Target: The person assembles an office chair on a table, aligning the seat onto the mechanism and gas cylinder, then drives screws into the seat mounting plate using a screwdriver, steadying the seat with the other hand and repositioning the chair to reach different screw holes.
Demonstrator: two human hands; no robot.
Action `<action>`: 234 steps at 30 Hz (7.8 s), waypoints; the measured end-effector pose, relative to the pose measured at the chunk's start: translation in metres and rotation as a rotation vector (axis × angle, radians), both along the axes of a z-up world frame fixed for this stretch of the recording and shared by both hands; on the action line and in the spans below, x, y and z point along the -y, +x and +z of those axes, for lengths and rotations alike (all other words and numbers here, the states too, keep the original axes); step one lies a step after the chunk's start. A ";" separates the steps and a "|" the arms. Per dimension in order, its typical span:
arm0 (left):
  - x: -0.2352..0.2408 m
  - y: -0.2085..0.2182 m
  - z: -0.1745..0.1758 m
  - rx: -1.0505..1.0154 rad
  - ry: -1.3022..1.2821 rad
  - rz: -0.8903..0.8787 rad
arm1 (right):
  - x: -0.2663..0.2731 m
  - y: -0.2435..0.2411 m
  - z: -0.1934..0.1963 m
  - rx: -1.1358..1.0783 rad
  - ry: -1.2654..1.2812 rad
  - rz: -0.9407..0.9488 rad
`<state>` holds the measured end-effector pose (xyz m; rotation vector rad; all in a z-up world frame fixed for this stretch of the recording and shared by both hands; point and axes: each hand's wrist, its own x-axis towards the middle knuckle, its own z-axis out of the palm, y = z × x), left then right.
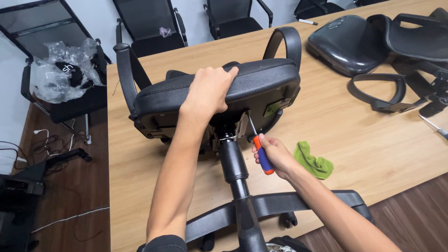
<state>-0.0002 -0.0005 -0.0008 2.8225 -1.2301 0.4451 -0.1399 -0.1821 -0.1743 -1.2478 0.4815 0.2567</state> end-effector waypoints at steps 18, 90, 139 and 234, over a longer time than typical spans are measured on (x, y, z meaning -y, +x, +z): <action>0.008 0.000 0.001 0.019 0.060 0.009 | 0.003 0.000 0.014 -0.107 -0.165 -0.017; 0.011 -0.002 0.015 0.008 0.172 -0.045 | 0.009 0.000 -0.025 0.398 -0.588 -0.095; 0.029 0.005 0.024 0.077 0.258 -0.157 | 0.036 0.038 -0.034 -0.210 1.004 0.403; -0.129 -0.016 -0.041 0.090 -0.278 0.144 | 0.016 0.021 0.071 0.909 -1.086 0.799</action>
